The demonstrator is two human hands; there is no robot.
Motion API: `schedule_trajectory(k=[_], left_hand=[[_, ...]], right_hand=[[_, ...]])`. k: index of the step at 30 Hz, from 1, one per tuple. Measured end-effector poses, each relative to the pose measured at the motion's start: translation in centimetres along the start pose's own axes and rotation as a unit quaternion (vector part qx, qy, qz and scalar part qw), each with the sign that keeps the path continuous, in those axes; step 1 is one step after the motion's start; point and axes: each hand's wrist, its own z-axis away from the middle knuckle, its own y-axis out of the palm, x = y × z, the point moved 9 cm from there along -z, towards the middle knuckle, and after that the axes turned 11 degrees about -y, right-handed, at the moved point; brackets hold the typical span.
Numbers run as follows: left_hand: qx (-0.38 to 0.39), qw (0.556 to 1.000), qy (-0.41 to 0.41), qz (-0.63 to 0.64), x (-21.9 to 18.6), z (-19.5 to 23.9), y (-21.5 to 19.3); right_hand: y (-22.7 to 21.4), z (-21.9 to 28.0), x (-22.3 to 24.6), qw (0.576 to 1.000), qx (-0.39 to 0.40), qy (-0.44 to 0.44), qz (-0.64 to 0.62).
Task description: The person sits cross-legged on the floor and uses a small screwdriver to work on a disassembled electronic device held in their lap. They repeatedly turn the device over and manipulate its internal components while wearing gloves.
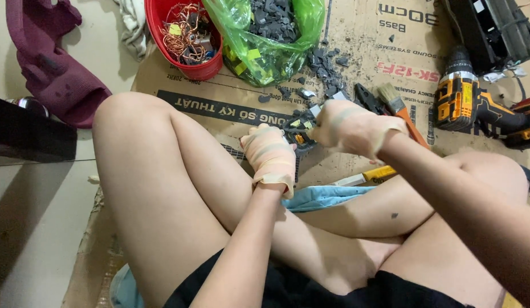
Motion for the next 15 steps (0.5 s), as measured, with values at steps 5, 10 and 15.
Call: schedule_trajectory(k=[5,10,15], left_hand=[[0.046,0.999,0.002,-0.013,0.2,-0.2,0.0],[0.085,0.994,0.011,-0.068,-0.1,0.2,-0.2],[0.098,0.991,0.017,-0.09,-0.7,-0.3,0.3]], right_hand=[[0.4,0.5,-0.3,0.998,0.032,-0.052,0.028],[-0.6,-0.4,1.4,0.978,0.073,-0.064,0.185],[-1.5,-0.5,2.4,0.972,0.064,-0.098,0.203]])
